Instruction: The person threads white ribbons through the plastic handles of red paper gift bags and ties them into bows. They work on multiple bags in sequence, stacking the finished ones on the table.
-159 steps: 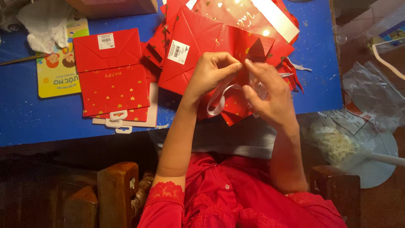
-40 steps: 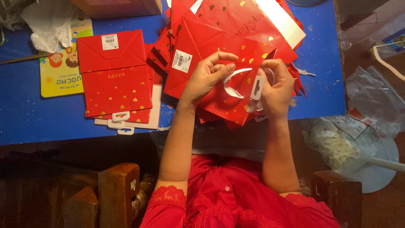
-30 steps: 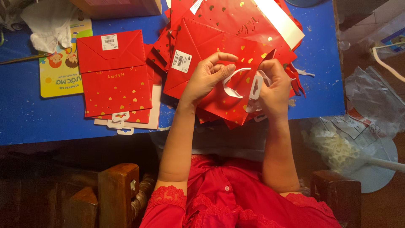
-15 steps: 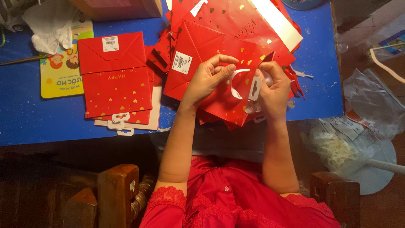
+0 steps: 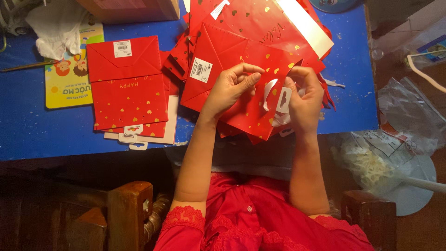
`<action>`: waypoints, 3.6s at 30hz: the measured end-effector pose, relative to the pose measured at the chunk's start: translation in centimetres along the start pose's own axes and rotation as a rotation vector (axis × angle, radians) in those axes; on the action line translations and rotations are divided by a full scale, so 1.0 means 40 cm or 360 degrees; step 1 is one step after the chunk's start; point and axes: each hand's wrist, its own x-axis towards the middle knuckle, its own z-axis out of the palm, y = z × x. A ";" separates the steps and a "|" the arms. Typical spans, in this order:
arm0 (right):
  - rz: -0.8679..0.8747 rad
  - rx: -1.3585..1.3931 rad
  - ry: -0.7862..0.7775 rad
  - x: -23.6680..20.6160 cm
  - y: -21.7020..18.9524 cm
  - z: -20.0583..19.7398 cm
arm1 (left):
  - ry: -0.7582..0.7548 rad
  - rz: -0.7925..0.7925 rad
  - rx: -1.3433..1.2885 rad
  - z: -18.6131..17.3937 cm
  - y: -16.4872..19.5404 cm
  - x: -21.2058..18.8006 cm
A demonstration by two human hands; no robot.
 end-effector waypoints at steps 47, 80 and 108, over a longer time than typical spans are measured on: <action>-0.0250 -0.0244 0.0015 -0.022 0.029 0.011 | 0.0720 0.0696 0.1697 0.205 0.141 -0.180; -0.0458 -0.0772 -0.0387 -0.073 0.019 -0.015 | 0.0653 0.1660 0.1999 0.248 0.241 -0.271; -0.0442 -0.0660 -0.0095 -0.154 -0.297 -0.027 | 0.0636 0.1265 0.1582 0.191 0.147 -0.178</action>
